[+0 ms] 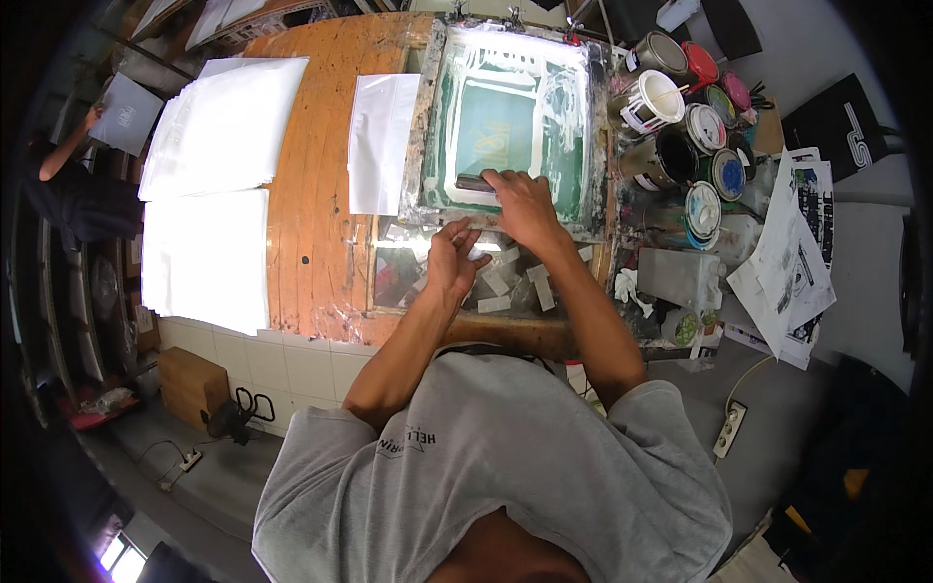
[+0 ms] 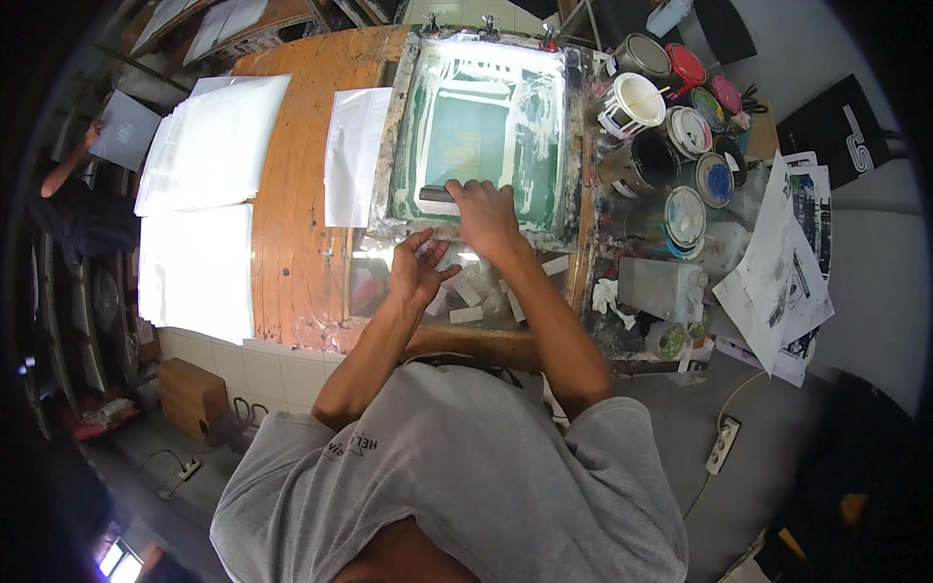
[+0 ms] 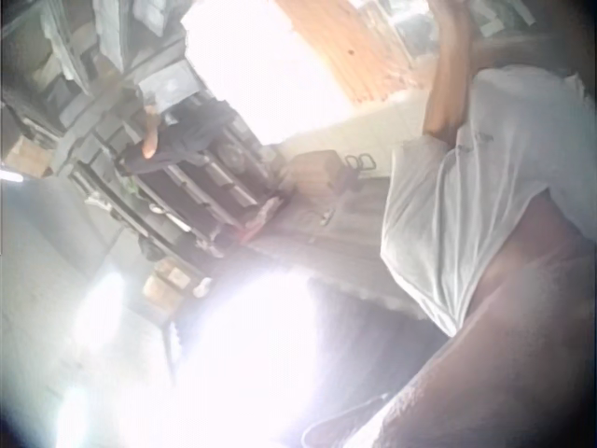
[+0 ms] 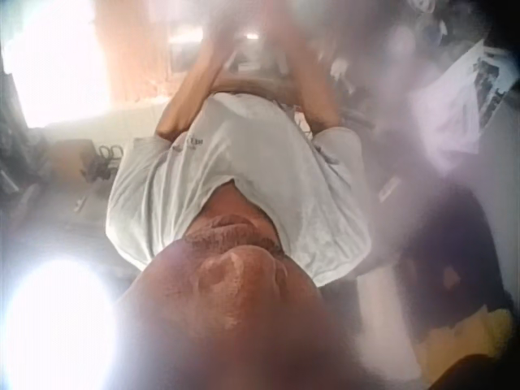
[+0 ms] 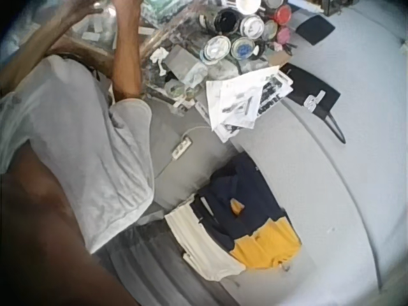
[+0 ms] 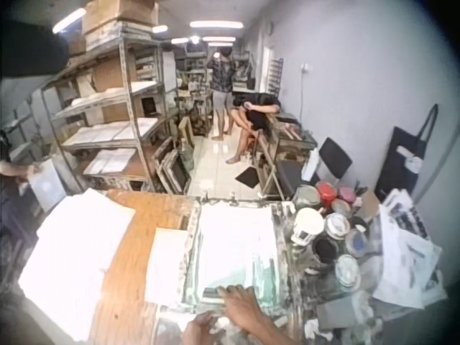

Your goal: The person performs screen printing by placing white fabric on a table, applying ink to a screen with a squeegee, and pulling the ink across to transfer a design onto the fabric. The person repeats this process for multiple pieces of fabric.

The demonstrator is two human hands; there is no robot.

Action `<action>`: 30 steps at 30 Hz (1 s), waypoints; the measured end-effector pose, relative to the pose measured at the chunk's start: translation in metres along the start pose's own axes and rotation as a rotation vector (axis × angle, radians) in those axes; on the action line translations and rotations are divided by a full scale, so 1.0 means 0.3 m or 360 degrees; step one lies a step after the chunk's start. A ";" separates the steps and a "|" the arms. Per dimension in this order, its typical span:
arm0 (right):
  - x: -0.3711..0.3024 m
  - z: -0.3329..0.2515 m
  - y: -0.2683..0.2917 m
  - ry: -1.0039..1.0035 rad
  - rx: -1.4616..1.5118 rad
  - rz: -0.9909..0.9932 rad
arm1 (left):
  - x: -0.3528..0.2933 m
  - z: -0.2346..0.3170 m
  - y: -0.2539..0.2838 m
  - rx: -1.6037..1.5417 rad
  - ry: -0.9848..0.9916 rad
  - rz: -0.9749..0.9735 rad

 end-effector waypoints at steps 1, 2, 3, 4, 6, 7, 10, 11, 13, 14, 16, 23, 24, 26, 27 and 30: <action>-0.004 0.000 -0.005 -0.0034 0.0014 0.0024 | 0.022 -0.009 0.003 -0.0024 0.0004 0.0027; -0.017 -0.006 -0.008 -0.0067 0.0027 0.0048 | 0.044 -0.019 0.006 -0.0050 0.0008 0.0054; -0.042 -0.012 -0.019 -0.0113 0.0042 0.0066 | 0.070 -0.031 0.016 -0.0066 0.0020 0.0086; -0.079 -0.023 -0.053 -0.0059 -0.0084 0.0056 | 0.092 -0.040 0.024 -0.0089 0.0033 0.0083; -0.133 -0.047 -0.079 0.0007 -0.0101 0.0166 | 0.110 -0.052 0.036 -0.0135 0.0065 0.0080; -0.140 -0.053 -0.082 0.0038 -0.0111 0.0218 | 0.109 -0.052 0.037 -0.0113 0.0033 0.0083; -0.073 -0.018 -0.106 0.0015 -0.0191 0.0197 | 0.090 -0.045 0.030 -0.0038 -0.0030 0.0092; -0.036 0.004 -0.118 0.0020 -0.0221 0.0209 | 0.084 -0.042 0.024 -0.0007 -0.0032 0.0093; 0.053 0.071 -0.154 0.0056 -0.0231 0.0346 | 0.083 -0.037 0.022 0.0034 -0.0043 0.0104; 0.109 0.104 -0.157 0.0068 -0.0210 0.0349 | 0.083 -0.037 0.023 0.0041 -0.0048 0.0114; 0.224 0.171 -0.164 0.0051 -0.0153 0.0365 | 0.076 -0.036 0.030 0.0048 -0.0062 0.0110; 0.637 0.399 -0.137 -0.0131 -0.0047 -0.0093 | 0.058 -0.021 0.034 0.0048 -0.0017 0.0125; 0.686 0.420 -0.113 -0.0162 -0.0047 -0.0112 | 0.058 -0.018 0.035 0.0038 -0.0016 0.0105; 0.746 0.463 -0.082 -0.0168 -0.0064 0.0010 | 0.053 -0.018 0.040 0.0029 -0.0004 0.0092; 0.759 0.532 -0.102 -0.0150 -0.0072 0.0262 | 0.052 -0.015 0.036 0.0046 0.0013 0.0076; 0.762 0.547 -0.151 -0.0201 -0.0345 0.0331 | 0.049 0.005 0.031 0.0091 0.0025 0.0072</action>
Point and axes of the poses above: each hand's wrist, its own x-axis towards the middle knuckle, its own y-axis out of the back of the hand, z = x × y, the point moved 3 cm from there along x, towards the middle knuckle, and after that the axes turned 14 degrees about z, right-handed, at the moved point
